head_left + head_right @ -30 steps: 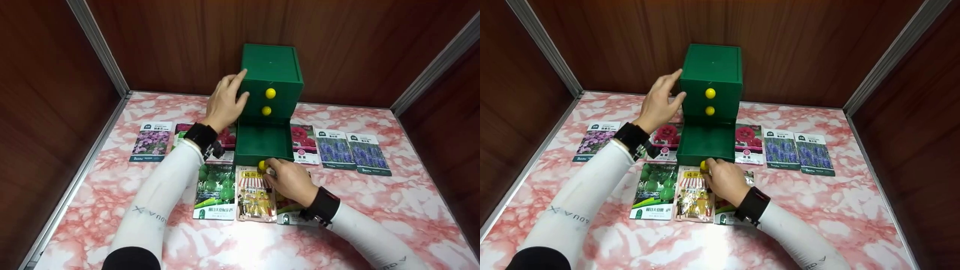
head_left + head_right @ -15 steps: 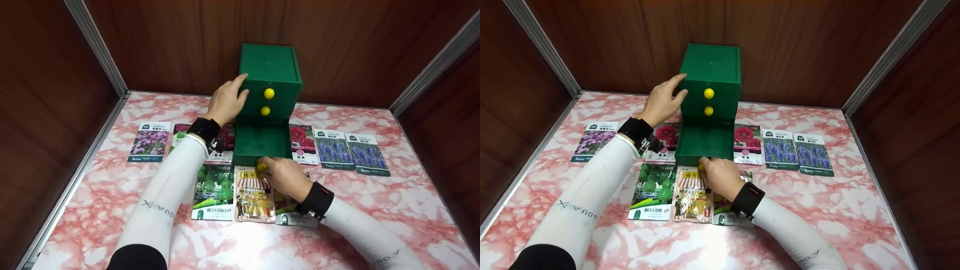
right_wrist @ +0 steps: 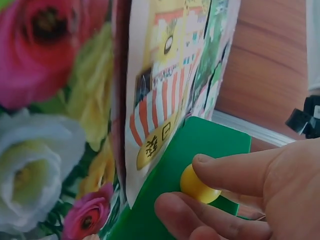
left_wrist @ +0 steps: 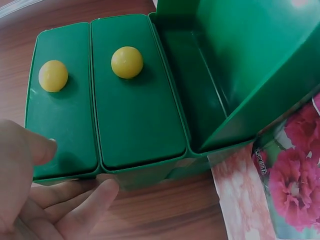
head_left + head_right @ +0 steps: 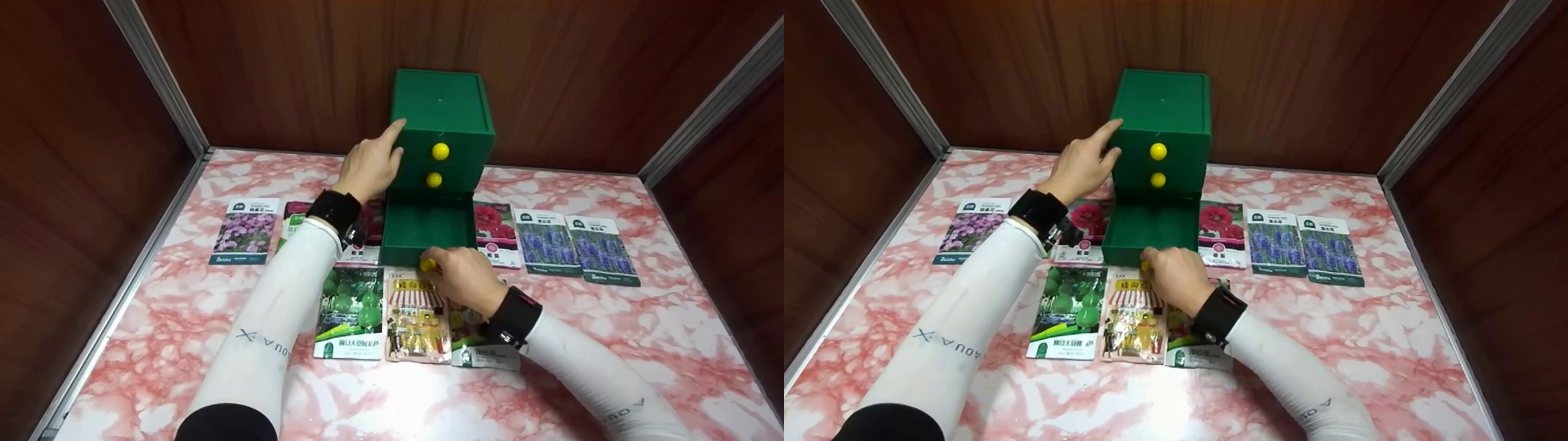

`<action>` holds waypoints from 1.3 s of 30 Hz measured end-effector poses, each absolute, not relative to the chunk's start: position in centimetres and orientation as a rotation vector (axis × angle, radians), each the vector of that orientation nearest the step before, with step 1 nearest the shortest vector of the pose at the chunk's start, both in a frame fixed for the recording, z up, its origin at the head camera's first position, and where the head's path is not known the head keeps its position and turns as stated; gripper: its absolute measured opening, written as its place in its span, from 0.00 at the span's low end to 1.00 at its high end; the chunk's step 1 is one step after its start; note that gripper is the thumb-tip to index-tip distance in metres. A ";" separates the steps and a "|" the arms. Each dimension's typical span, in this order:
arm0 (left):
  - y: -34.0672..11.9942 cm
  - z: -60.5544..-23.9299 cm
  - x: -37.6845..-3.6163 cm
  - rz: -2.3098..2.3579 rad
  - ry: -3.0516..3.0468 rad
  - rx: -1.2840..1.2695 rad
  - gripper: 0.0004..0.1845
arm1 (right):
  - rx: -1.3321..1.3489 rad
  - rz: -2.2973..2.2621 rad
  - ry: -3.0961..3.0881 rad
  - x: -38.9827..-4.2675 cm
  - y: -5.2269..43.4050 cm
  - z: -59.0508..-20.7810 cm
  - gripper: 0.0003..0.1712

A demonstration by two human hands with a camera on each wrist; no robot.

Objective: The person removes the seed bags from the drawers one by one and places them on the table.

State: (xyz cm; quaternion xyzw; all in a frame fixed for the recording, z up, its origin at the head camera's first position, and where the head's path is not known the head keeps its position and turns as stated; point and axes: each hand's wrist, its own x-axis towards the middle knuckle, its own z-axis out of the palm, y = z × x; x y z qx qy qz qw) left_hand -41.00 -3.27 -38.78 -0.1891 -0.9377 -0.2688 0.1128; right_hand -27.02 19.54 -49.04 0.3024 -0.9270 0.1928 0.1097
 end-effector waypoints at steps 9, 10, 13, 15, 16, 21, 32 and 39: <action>-3.2 -39.0 -41.1 -0.811 -2.747 -0.530 0.30 | 0.815 0.583 -2.769 -29.6 19.4 -49.3 0.11; -3.2 -39.1 -41.1 -0.817 -2.748 -0.531 0.30 | 0.807 0.578 -2.766 -29.9 19.5 -49.3 0.11; -3.0 -39.2 -41.0 -0.822 -2.756 -0.528 0.31 | 0.787 0.569 -2.757 -30.9 19.8 -49.6 0.11; -2.9 -39.3 -41.0 -0.814 -2.763 -0.521 0.32 | 0.773 0.562 -2.756 -31.6 19.9 -49.6 0.11; -2.9 -39.3 -41.0 -0.812 -2.763 -0.519 0.32 | 0.764 0.558 -2.761 -31.9 20.0 -49.7 0.11; -2.8 -39.3 -41.0 -0.803 -2.755 -0.525 0.32 | 0.696 0.625 -2.819 -33.5 20.1 -49.3 0.11; -2.2 -39.3 -41.1 -0.800 -2.761 -0.549 0.34 | 0.512 0.882 -2.933 -36.2 20.7 -48.8 0.19; -2.1 -39.2 -41.0 -0.799 -2.763 -0.575 0.34 | 0.443 0.983 -2.981 -37.1 20.9 -48.6 0.22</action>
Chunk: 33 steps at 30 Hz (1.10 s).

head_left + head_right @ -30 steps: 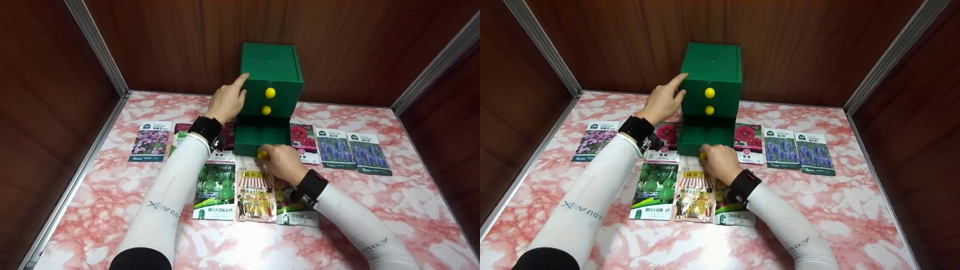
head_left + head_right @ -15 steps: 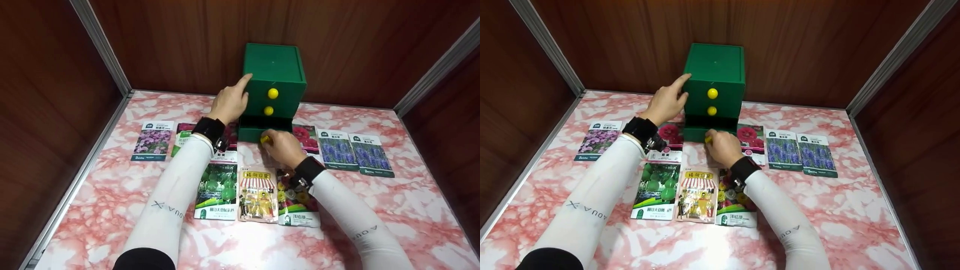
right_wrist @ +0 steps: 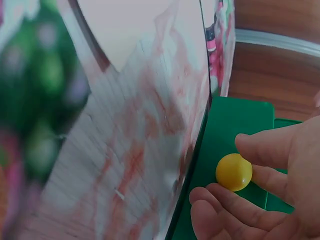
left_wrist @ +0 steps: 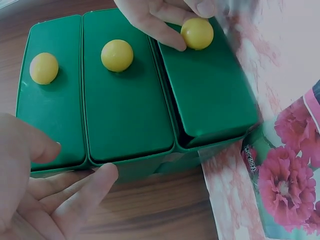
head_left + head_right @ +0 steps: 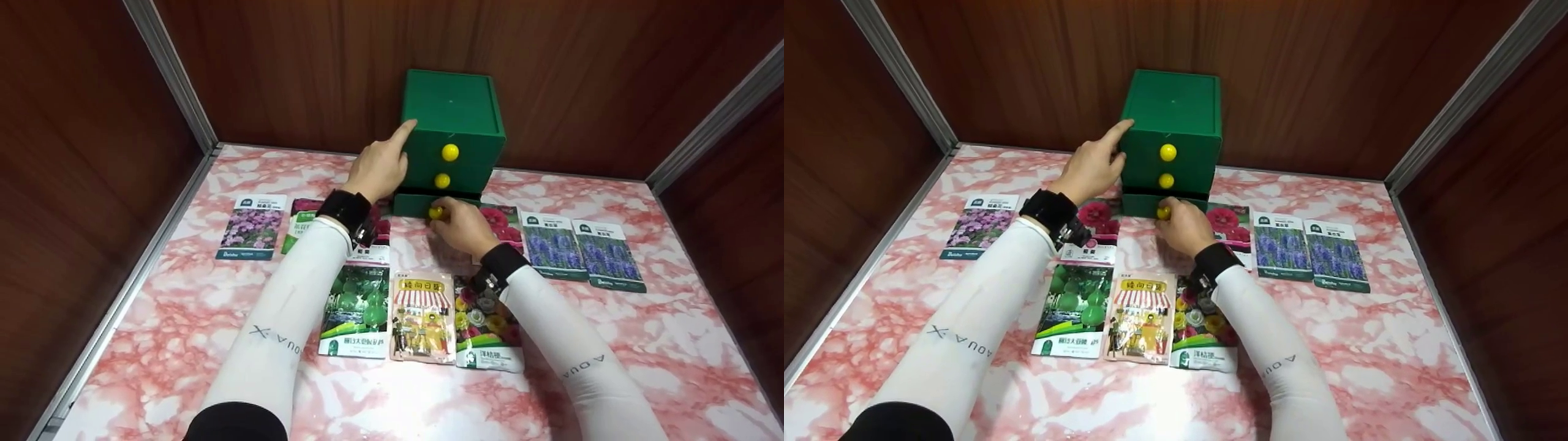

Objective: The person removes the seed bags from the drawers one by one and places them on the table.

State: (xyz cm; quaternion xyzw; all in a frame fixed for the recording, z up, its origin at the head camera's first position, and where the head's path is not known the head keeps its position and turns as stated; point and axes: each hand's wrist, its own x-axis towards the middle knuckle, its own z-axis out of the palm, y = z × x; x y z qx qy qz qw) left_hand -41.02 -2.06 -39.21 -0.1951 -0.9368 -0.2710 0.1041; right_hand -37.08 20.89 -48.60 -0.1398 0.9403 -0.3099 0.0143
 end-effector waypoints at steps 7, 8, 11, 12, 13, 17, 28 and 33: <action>-2.1 -39.2 -40.9 -0.777 -2.757 -0.562 0.34 | -0.394 -0.963 2.868 -37.8 20.7 -48.4 0.26; -2.1 -39.3 -40.9 -0.771 -2.758 -0.561 0.35 | -0.386 -0.963 2.860 -37.8 20.6 -48.3 0.27; -2.2 -39.4 -40.8 -0.760 -2.757 -0.561 0.35 | -0.383 -0.951 2.852 -38.0 20.5 -48.4 0.28; -2.2 -39.4 -40.8 -0.760 -2.754 -0.562 0.36 | -0.388 -0.947 2.856 -38.1 20.5 -48.4 0.29; -2.2 -39.4 -40.8 -0.766 -2.750 -0.566 0.36 | -0.403 -0.941 2.864 -38.1 20.5 -48.4 0.29; -2.3 -39.4 -40.8 -0.787 -2.746 -0.581 0.35 | -0.422 -0.927 2.887 -38.2 20.3 -48.5 0.30; -2.1 -39.3 -40.8 -0.775 -2.774 -0.560 0.36 | -0.405 -0.949 2.894 -38.5 20.2 -48.8 0.31; -2.1 -39.3 -40.9 -0.776 -2.784 -0.559 0.37 | -0.411 -0.953 2.891 -38.5 20.3 -49.1 0.30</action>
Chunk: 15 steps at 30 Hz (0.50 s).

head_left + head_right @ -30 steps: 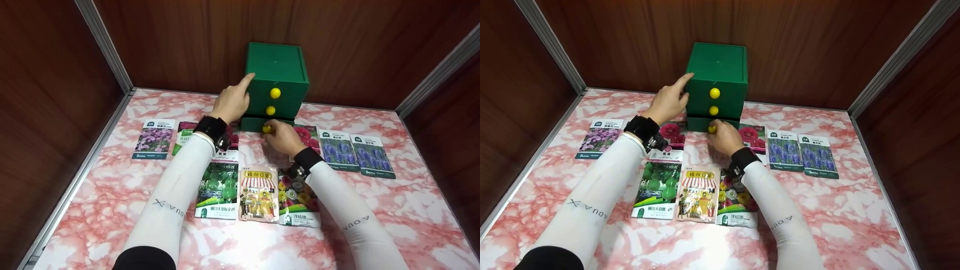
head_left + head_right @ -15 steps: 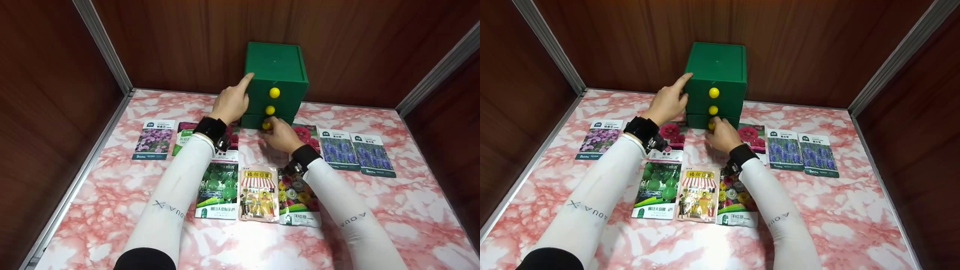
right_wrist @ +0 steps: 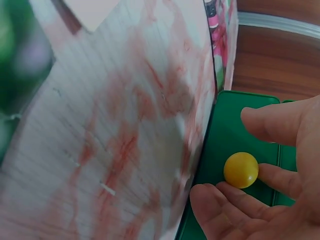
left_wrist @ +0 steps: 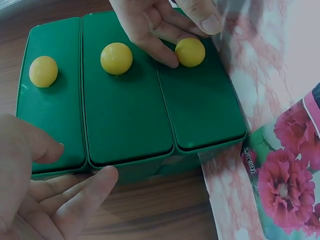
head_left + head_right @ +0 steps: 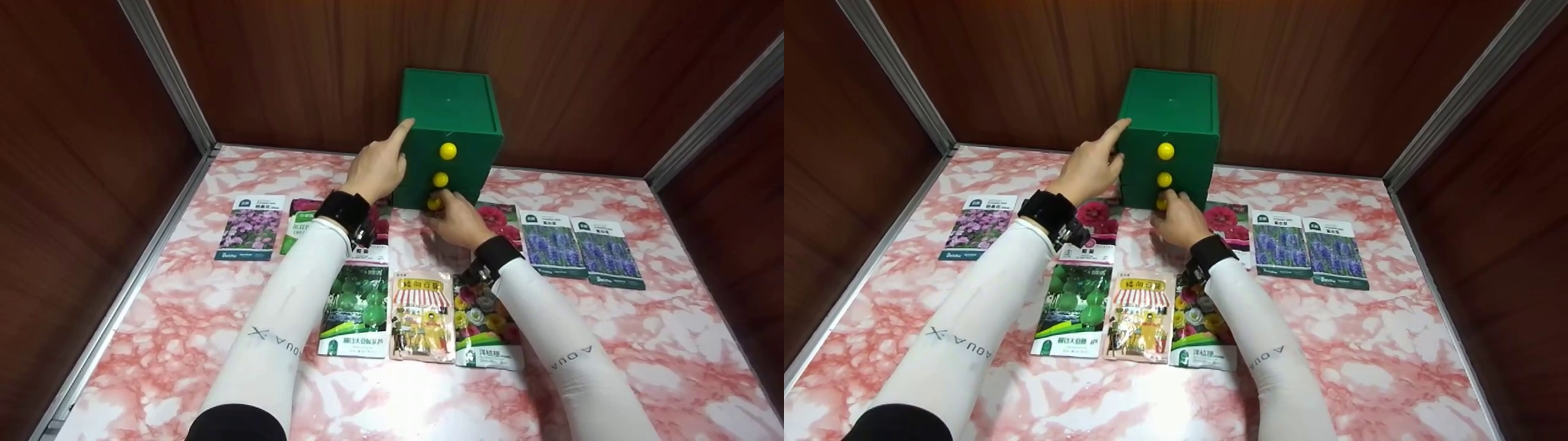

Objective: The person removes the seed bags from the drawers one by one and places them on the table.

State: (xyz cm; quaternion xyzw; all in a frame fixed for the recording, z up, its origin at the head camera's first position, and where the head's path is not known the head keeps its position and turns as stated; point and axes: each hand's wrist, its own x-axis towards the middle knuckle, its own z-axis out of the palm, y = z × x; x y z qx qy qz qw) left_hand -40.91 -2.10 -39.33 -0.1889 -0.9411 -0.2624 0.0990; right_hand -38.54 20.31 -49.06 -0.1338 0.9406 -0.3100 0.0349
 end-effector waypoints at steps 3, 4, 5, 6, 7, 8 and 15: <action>-2.2 -39.4 -40.9 -0.798 -2.781 -0.562 0.38 | -0.440 -0.930 2.889 -38.4 20.5 -49.0 0.31; -2.3 -39.5 -40.9 -0.816 -2.779 -0.564 0.38 | -0.453 -0.923 2.888 -38.3 20.6 -49.0 0.31; -2.4 -39.6 -40.9 -0.834 -2.776 -0.567 0.39 | -0.470 -0.920 2.889 -38.1 20.7 -49.0 0.31; -2.5 -39.7 -40.8 -0.854 -2.773 -0.573 0.41 | -0.488 -0.920 2.890 -38.0 20.8 -49.0 0.31; -2.6 -39.9 -40.7 -0.870 -2.771 -0.578 0.42 | -0.512 -0.923 2.894 -37.8 21.0 -49.0 0.32; -2.8 -40.2 -40.6 -0.888 -2.762 -0.582 0.43 | -0.530 -0.929 2.897 -37.6 21.3 -48.9 0.32; -5.5 -43.9 -39.1 -0.988 -2.729 -0.544 0.50 | -0.612 -0.994 2.937 -35.3 24.1 -48.4 0.37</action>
